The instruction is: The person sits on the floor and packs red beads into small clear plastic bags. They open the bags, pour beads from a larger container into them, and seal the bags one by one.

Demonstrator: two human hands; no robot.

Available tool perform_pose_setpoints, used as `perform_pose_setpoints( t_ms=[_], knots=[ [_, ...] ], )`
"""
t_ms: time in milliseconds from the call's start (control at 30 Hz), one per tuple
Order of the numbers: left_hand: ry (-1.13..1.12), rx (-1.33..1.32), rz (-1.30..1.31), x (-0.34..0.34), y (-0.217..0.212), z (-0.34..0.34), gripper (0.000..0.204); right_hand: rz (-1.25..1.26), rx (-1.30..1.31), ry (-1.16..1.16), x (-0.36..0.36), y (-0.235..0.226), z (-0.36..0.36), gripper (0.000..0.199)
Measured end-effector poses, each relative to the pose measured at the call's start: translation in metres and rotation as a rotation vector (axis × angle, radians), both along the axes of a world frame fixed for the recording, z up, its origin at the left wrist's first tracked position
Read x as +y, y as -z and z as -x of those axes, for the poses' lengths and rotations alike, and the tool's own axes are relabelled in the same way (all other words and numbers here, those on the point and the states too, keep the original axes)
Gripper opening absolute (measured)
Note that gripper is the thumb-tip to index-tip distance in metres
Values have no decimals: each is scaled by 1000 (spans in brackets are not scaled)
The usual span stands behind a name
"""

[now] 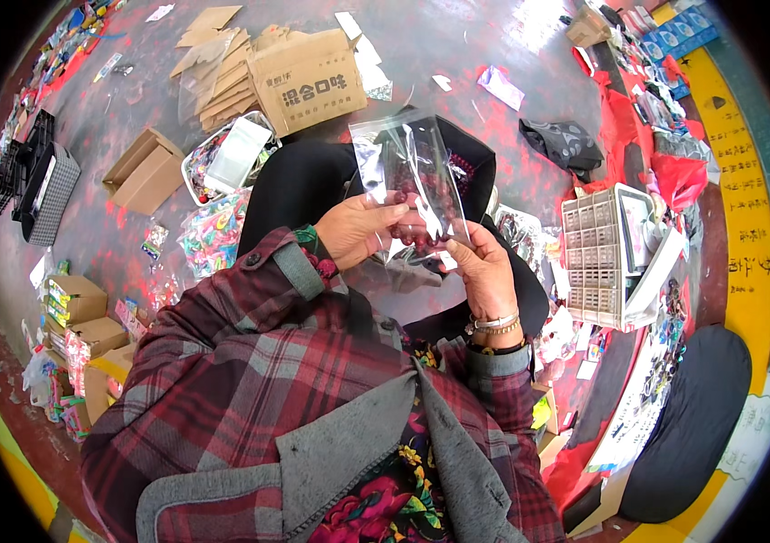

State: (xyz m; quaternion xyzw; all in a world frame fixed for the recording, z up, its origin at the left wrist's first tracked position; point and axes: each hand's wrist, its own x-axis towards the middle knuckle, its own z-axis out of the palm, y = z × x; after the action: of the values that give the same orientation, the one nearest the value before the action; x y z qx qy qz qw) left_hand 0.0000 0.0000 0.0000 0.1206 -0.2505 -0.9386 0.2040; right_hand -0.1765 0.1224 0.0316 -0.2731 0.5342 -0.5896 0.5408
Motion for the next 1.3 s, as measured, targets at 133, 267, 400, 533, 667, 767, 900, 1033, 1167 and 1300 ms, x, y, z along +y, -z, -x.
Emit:
perform_pose_setpoints(
  t_ms=[133,267,400,533,667,767,900,1033,1167,1300],
  knots=[
    [-53,36,-97,4,-2,-2,28,-108,64,-52,5,-7,1,21],
    [-115,100,-82,9,-11,2,30,53,-292,-41,3,-4,-4,26],
    [-189,171,-110,14,-22,6,27,152,-382,68,0,4,-22,28],
    [-207,239,-61,16,-19,10,27,142,-106,138,-6,3,-39,18],
    [-200,236,-72,18,-19,9,29,147,27,172,-8,0,-42,7],
    [-134,171,-37,18,-24,8,36,181,184,188,-8,1,-36,6],
    [222,-316,173,19,-12,10,51,121,1155,73,-9,-30,-10,9],
    [556,-484,269,35,38,-3,32,68,1761,-62,-13,-41,12,14],
    [530,-506,367,37,33,1,22,-38,1955,-236,-6,-27,43,11],
    [463,-548,346,29,29,4,20,-222,1893,-75,-9,-58,38,14]
  ],
)
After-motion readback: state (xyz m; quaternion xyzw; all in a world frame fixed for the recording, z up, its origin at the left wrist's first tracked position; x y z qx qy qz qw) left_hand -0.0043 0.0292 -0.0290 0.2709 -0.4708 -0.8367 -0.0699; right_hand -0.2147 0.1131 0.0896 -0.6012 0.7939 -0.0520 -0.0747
